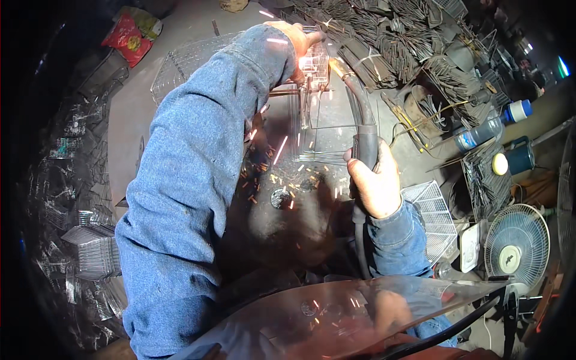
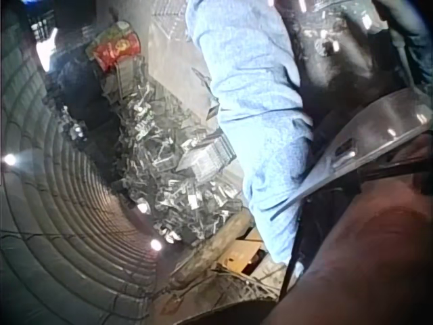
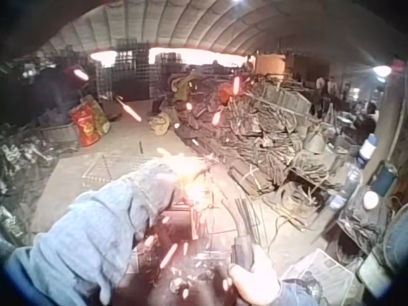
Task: Welding various metal wire mesh frames using a welding torch.
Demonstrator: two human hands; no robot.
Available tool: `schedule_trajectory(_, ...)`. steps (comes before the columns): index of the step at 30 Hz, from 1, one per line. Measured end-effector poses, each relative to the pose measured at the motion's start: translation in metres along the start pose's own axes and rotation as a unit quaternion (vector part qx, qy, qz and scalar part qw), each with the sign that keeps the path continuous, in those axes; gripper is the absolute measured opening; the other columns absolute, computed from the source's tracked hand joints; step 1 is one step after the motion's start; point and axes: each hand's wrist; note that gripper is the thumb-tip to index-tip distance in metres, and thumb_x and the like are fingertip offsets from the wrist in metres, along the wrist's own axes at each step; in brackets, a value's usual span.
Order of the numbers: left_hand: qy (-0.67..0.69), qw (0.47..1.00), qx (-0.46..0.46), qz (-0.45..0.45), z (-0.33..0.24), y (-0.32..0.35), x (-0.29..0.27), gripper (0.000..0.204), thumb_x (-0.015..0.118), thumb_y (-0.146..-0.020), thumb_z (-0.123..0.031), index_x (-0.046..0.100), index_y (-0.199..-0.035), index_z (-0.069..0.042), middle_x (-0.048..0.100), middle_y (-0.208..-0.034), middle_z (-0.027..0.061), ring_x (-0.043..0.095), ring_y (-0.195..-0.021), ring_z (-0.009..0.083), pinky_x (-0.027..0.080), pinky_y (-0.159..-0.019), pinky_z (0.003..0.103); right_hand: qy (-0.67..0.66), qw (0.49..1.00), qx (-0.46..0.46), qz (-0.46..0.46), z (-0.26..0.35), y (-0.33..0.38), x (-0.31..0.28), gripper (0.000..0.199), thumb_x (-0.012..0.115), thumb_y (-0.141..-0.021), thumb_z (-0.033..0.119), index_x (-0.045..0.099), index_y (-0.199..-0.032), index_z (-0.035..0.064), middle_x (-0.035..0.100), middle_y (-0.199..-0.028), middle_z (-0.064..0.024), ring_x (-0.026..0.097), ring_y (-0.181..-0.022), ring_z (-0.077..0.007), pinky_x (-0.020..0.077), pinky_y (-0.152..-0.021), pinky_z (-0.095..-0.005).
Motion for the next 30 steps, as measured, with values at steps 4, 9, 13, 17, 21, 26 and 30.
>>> schedule_trajectory(4,0.004,1.000,0.018,-0.001,-0.020,0.009,-0.017,0.071,0.070,-0.070,-0.050,0.042,-0.132,-0.029,0.055,-0.122,0.0117,0.054,-0.111,0.0329,0.046,-0.089,0.046,0.028,0.999,-0.017,-0.005,-0.003,-0.002,-0.001,0.034,0.056,-0.074,0.007,0.052,-0.106,-0.0013,0.061,-0.087,-0.0103,0.058,-0.079,-0.0175,0.0477,-0.073,-0.0313)
schedule_trajectory(9,0.010,0.999,0.040,-0.004,-0.024,0.029,-0.034,0.068,0.067,-0.072,-0.052,0.042,-0.132,-0.028,0.055,-0.121,0.0121,0.054,-0.110,0.0332,0.046,-0.088,0.045,0.020,1.000,-0.021,0.004,-0.005,-0.001,-0.001,0.036,0.056,-0.074,0.007,0.052,-0.108,-0.0012,0.062,-0.090,-0.0114,0.059,-0.082,-0.0179,0.0476,-0.076,-0.0316)
schedule_trajectory(13,0.015,0.999,0.050,-0.003,-0.001,0.030,-0.045,0.067,0.064,-0.074,-0.054,0.043,-0.131,-0.027,0.055,-0.121,0.0124,0.055,-0.109,0.0335,0.046,-0.088,0.045,0.034,0.999,-0.020,0.003,-0.005,-0.001,0.001,0.037,0.057,-0.074,0.008,0.052,-0.109,-0.0020,0.062,-0.092,-0.0122,0.059,-0.083,-0.0182,0.0474,-0.077,-0.0322)
schedule_trajectory(17,0.021,0.997,0.078,-0.001,-0.032,0.049,-0.059,0.066,0.061,-0.075,-0.056,0.043,-0.131,-0.026,0.056,-0.121,0.0127,0.055,-0.109,0.0337,0.046,-0.088,0.045,0.080,0.981,-0.177,-0.020,-0.024,-0.010,-0.004,0.032,0.055,-0.079,0.007,0.049,-0.109,-0.0010,0.058,-0.078,-0.0036,0.049,-0.049,-0.0087,0.0408,-0.043,-0.0236)
schedule_trajectory(21,0.036,0.995,0.096,0.012,-0.019,0.054,-0.057,0.065,0.058,-0.077,-0.058,0.043,-0.131,-0.025,0.056,-0.120,0.0130,0.055,-0.108,0.0340,0.046,-0.088,0.044,-0.063,0.994,0.068,0.059,0.017,0.001,-0.004,0.030,0.054,-0.079,0.004,0.047,-0.108,0.0003,0.059,-0.087,-0.0068,0.055,-0.058,-0.0111,0.0456,-0.048,-0.0253)
schedule_trajectory(26,-0.015,0.999,0.035,0.002,-0.026,0.055,-0.055,0.104,0.083,-0.054,-0.041,0.028,-0.140,-0.022,0.051,-0.124,0.0151,0.055,-0.108,0.0331,0.046,-0.087,0.043,-0.120,0.990,0.063,0.049,0.007,0.009,-0.014,0.034,0.053,-0.079,0.003,0.043,-0.111,0.0001,0.058,-0.089,-0.0062,0.048,-0.049,-0.0084,0.0421,-0.040,-0.0229)
schedule_trajectory(30,-0.016,0.999,0.035,0.004,-0.031,0.057,-0.060,0.103,0.083,-0.054,-0.041,0.028,-0.139,-0.023,0.053,-0.121,0.0138,0.056,-0.107,0.0322,0.047,-0.086,0.043,-0.106,0.991,0.074,0.041,0.003,0.017,-0.015,0.031,0.053,-0.079,0.003,0.045,-0.108,0.0000,0.057,-0.082,-0.0051,0.047,-0.047,-0.0080,0.0414,-0.039,-0.0226)
Point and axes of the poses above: each hand's wrist, its own y-axis away from the middle knuckle, its own x-axis out of the palm, z = x × y
